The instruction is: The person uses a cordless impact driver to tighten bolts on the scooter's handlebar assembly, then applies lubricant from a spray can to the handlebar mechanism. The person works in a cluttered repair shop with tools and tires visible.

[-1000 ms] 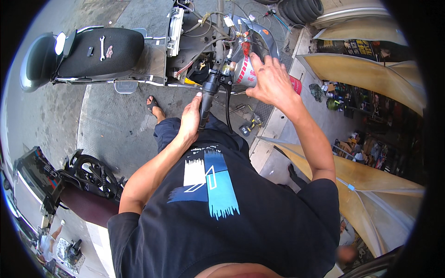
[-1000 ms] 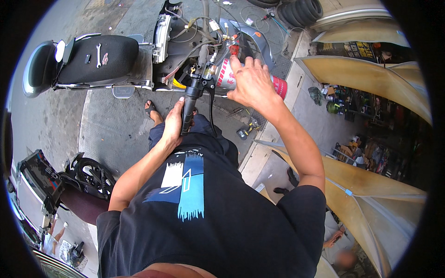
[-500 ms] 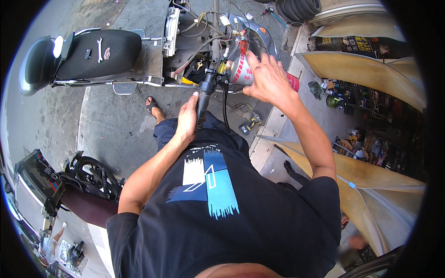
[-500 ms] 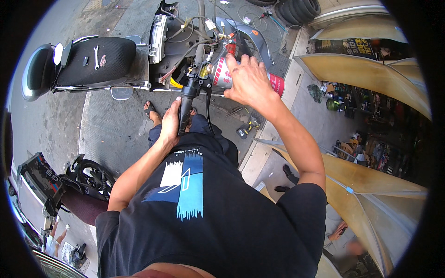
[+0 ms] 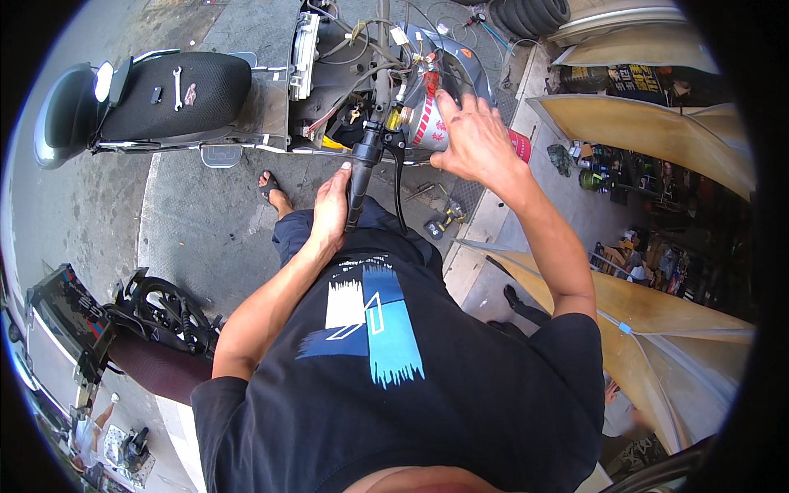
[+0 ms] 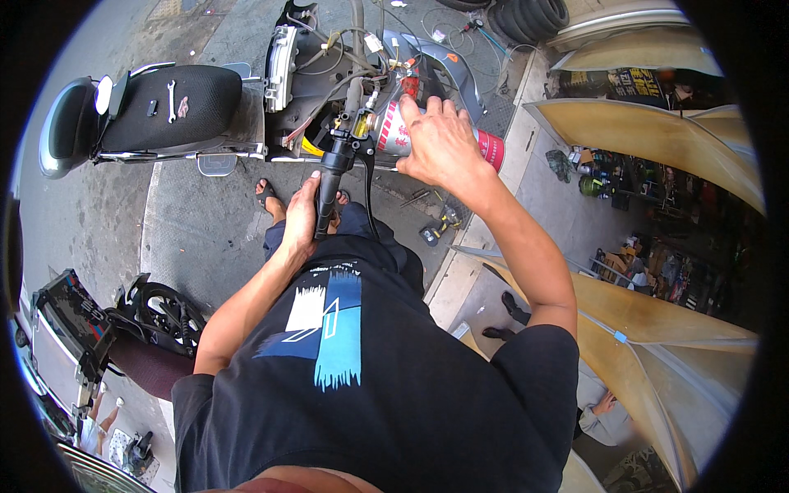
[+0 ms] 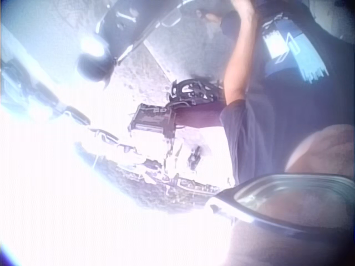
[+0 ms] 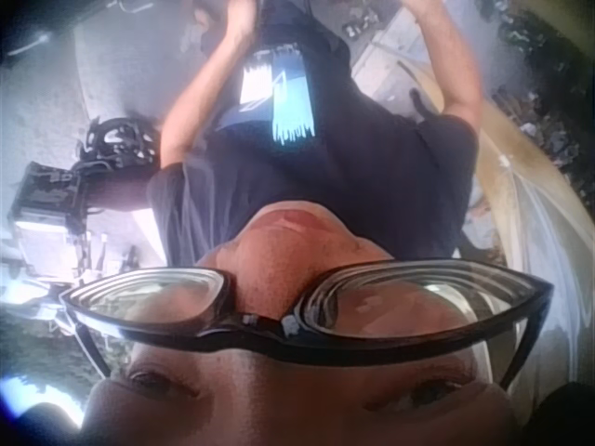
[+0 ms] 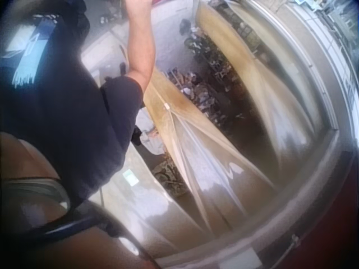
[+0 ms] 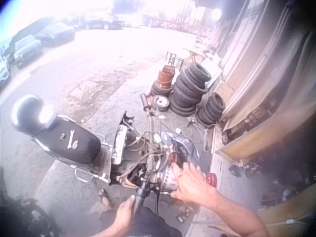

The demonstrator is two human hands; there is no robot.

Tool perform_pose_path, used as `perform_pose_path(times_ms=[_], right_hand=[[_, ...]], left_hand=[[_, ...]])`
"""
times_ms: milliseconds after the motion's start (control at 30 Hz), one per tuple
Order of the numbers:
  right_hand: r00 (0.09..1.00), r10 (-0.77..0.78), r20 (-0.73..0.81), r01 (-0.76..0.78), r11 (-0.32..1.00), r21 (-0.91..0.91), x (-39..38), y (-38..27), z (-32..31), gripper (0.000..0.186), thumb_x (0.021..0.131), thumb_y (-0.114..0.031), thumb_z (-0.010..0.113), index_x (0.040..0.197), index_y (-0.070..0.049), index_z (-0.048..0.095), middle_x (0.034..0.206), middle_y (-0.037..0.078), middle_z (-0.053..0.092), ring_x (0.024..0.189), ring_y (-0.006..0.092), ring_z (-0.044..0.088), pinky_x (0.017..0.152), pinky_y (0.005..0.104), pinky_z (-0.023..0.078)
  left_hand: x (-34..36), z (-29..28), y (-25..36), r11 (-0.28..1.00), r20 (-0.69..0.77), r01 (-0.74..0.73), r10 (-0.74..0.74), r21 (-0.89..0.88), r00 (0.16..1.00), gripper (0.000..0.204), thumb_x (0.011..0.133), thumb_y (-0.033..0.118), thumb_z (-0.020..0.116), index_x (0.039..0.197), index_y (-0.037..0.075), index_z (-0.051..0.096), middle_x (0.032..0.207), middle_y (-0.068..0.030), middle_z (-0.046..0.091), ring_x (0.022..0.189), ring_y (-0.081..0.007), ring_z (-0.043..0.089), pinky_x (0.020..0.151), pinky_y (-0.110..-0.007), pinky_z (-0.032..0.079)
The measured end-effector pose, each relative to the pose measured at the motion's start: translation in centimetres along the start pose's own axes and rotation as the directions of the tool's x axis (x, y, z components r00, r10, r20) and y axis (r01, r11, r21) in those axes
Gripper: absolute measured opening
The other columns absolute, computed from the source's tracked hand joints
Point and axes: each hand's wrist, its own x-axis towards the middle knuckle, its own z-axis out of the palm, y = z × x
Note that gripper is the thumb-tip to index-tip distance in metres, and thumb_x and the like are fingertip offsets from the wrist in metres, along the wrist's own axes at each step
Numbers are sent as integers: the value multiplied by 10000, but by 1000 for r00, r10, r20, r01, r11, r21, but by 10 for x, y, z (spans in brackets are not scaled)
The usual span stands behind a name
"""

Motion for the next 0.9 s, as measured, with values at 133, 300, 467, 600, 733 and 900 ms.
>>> perform_pose_path(times_ms=[133, 300, 467, 600, 733, 900], right_hand=[[998, 22, 62, -22, 1000, 6, 0, -2, -6, 1011, 701, -340, 894, 1536, -20, 420, 1316, 336, 584, 1220, 487, 591, 1033, 559, 485], [998, 20, 61, -20, 1000, 3, 1, -3, -6, 1006, 703, -335, 894, 1535, -24, 422, 1312, 334, 586, 1226, 487, 588, 1034, 559, 483], [999, -6, -37, 7, 999, 33, -1, 2, 7, 944, 704, -342, 891, 1478, -1, 470, 1231, 315, 619, 1179, 481, 616, 994, 578, 497], [999, 39, -19, -36, 990, 136, -2, 4, 17, 1005, 689, -308, 888, 1523, 5, 422, 1283, 325, 594, 1212, 491, 593, 1035, 552, 486], [994, 102, -48, -81, 942, 326, -7, 11, 39, 1019, 679, -261, 879, 1531, 21, 395, 1329, 315, 585, 1258, 482, 579, 1094, 500, 478], [976, 144, -165, -4, 767, 642, -25, 20, 69, 1000, 691, -234, 875, 1522, 31, 386, 1414, 292, 575, 1333, 431, 576, 1144, 451, 462]], left_hand=[[-2, 0, 2, 1000, -11, -8, 8, 18, 1000, 537, 1090, 521, 484, 941, 43, 677, 797, -98, 729, 526, -155, 622, 475, -276, 494], [6, -5, -7, 998, -15, -61, 61, -3, 998, 505, 1088, 497, 507, 964, 32, 659, 809, -120, 723, 529, -169, 626, 474, -269, 499], [9, -8, -12, 997, -21, -79, 79, -7, 997, 455, 1097, 464, 506, 1028, 35, 640, 833, -137, 717, 534, -177, 625, 473, -265, 496], [5, -8, -7, 989, -59, -135, 138, 63, 989, 399, 1097, 408, 510, 1091, 28, 629, 893, -146, 717, 636, -200, 657, 576, -297, 531], [-2, -2, -1, 969, -175, -225, 241, 102, 955, 401, 1057, 337, 556, 1153, -35, 671, 949, -65, 656, 885, -116, 573, 800, -274, 460], [-15, -6, 11, 960, -179, -226, 255, 166, 950, 343, 1060, 195, 461, 1262, -26, 628, 990, -81, 651, 904, -125, 592, 802, -252, 493]])
